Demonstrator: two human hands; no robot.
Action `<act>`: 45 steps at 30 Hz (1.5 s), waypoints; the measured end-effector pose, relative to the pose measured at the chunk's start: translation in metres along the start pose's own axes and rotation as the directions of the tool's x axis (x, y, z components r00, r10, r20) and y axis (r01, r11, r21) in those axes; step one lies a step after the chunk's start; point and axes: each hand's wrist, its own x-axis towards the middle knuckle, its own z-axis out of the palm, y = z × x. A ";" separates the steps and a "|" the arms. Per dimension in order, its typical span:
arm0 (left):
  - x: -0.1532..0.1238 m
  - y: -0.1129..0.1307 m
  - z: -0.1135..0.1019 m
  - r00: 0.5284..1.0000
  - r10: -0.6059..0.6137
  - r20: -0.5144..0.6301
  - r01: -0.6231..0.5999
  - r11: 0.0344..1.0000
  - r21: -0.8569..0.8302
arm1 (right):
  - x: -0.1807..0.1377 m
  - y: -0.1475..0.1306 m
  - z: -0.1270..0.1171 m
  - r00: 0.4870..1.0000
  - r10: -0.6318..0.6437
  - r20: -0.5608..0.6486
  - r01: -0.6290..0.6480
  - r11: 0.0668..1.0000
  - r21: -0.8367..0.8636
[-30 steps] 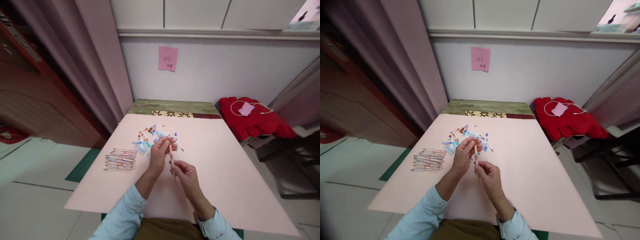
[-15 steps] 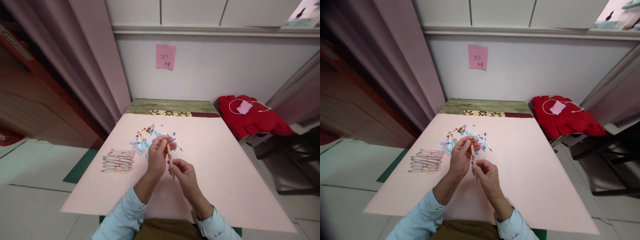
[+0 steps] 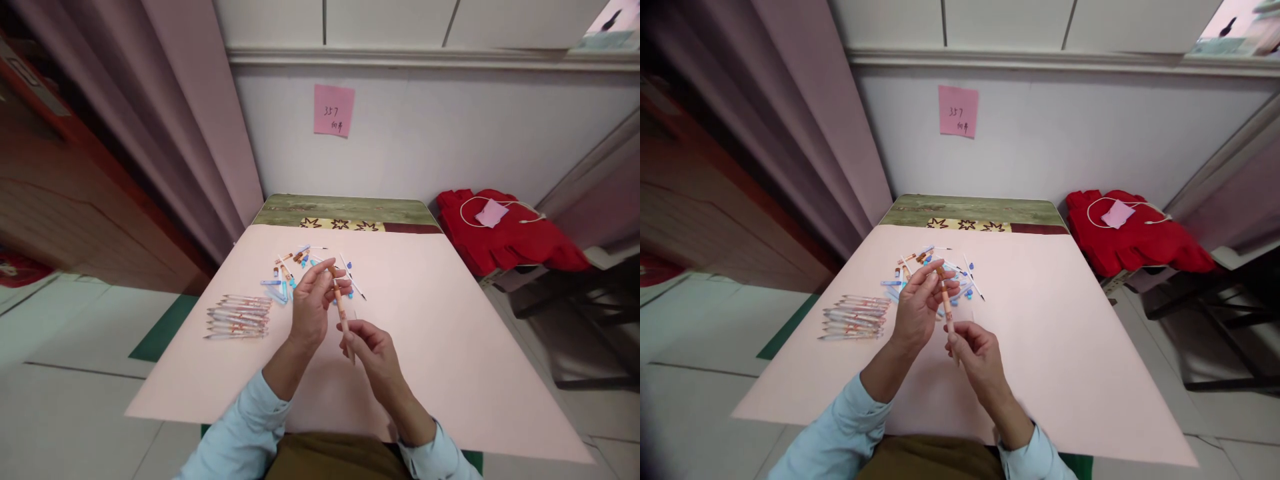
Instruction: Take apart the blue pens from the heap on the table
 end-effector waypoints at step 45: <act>-0.005 -0.004 -0.006 0.995 -0.102 -0.006 0.102 0.995 0.019 | -0.002 0.004 -0.004 1.000 0.028 -0.009 -0.028 1.000 -0.008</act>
